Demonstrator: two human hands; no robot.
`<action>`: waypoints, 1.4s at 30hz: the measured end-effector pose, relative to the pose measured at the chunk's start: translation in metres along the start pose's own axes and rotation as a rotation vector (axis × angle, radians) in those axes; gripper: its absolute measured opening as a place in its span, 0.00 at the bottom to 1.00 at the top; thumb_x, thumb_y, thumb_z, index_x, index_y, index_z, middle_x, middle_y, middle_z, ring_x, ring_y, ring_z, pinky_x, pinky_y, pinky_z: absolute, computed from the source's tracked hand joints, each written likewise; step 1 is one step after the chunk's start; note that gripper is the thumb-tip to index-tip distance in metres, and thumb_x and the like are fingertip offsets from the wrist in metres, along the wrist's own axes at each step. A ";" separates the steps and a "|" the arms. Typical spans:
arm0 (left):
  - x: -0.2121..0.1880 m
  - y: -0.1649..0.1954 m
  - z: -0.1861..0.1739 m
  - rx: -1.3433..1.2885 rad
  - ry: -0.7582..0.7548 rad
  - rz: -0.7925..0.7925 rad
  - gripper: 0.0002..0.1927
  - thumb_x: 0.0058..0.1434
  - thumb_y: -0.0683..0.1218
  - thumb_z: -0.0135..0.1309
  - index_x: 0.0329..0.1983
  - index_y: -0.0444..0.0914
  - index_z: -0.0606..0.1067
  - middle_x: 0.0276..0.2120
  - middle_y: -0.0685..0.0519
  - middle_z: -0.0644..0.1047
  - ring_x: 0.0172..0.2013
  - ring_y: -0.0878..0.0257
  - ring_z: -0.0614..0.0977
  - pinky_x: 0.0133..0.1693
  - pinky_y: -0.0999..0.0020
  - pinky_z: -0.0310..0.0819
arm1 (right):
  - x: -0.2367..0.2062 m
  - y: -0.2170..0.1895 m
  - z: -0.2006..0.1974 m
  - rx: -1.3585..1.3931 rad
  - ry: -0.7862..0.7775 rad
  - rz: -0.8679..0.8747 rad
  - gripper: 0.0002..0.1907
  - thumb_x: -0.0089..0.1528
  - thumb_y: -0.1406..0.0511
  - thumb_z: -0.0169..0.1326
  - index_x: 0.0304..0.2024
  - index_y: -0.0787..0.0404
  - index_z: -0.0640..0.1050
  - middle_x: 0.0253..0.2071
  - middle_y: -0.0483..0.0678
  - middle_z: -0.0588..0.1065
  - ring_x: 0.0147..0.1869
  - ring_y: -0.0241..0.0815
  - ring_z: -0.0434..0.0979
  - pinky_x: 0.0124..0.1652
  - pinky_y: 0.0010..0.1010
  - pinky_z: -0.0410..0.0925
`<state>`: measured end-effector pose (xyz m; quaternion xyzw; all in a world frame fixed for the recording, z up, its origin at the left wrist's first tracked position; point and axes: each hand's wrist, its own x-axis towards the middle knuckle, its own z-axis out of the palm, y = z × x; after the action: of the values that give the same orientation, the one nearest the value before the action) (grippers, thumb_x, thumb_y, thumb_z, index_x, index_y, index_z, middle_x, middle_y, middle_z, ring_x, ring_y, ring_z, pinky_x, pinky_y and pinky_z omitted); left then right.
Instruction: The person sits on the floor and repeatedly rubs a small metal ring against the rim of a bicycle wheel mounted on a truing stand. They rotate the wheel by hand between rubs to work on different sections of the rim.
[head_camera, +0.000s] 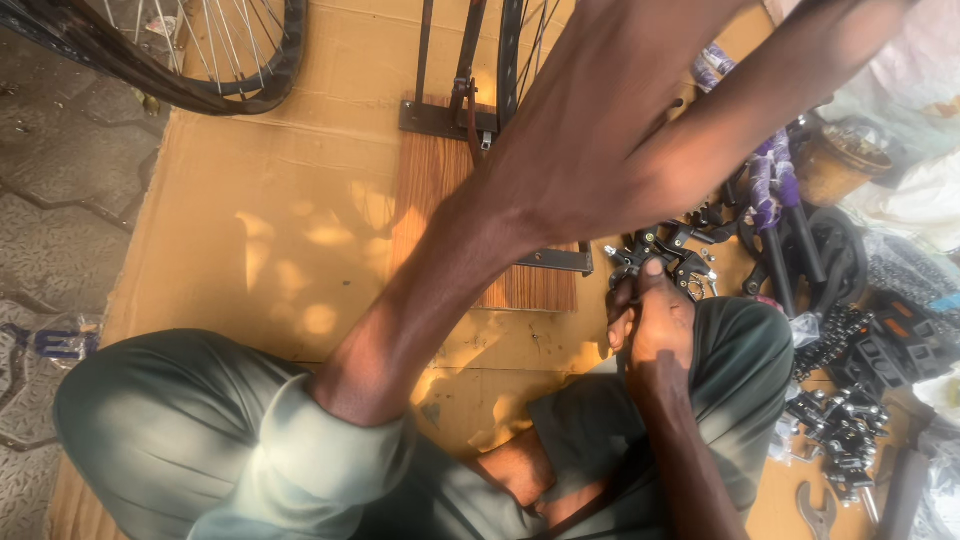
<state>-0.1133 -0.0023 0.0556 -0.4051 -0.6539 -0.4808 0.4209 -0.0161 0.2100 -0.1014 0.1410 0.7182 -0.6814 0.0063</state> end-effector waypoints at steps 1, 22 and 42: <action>-0.006 0.000 0.000 0.002 -0.010 -0.033 0.14 0.76 0.51 0.44 0.59 0.44 0.74 0.48 0.59 0.78 0.48 0.65 0.80 0.51 0.66 0.71 | 0.001 0.008 -0.003 -0.020 -0.032 -0.012 0.31 0.72 0.46 0.45 0.27 0.65 0.72 0.18 0.51 0.69 0.16 0.37 0.65 0.20 0.25 0.60; -0.018 0.021 -0.031 -0.046 -0.095 -0.322 0.24 0.74 0.63 0.46 0.33 0.41 0.75 0.26 0.55 0.74 0.30 0.66 0.74 0.44 0.64 0.61 | 0.033 0.060 -0.014 0.284 0.014 0.271 0.24 0.70 0.50 0.45 0.31 0.61 0.73 0.23 0.50 0.73 0.15 0.37 0.66 0.17 0.27 0.58; -0.003 0.048 -0.032 -0.055 -0.210 -0.407 0.18 0.66 0.54 0.63 0.27 0.40 0.75 0.24 0.57 0.74 0.29 0.65 0.73 0.44 0.61 0.60 | 0.029 0.055 -0.009 0.237 -0.020 0.276 0.23 0.69 0.50 0.47 0.32 0.61 0.74 0.23 0.50 0.73 0.17 0.38 0.66 0.20 0.28 0.61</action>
<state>-0.0622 -0.0231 0.0722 -0.3239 -0.7491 -0.5285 0.2336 -0.0310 0.2263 -0.1599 0.2312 0.6067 -0.7552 0.0906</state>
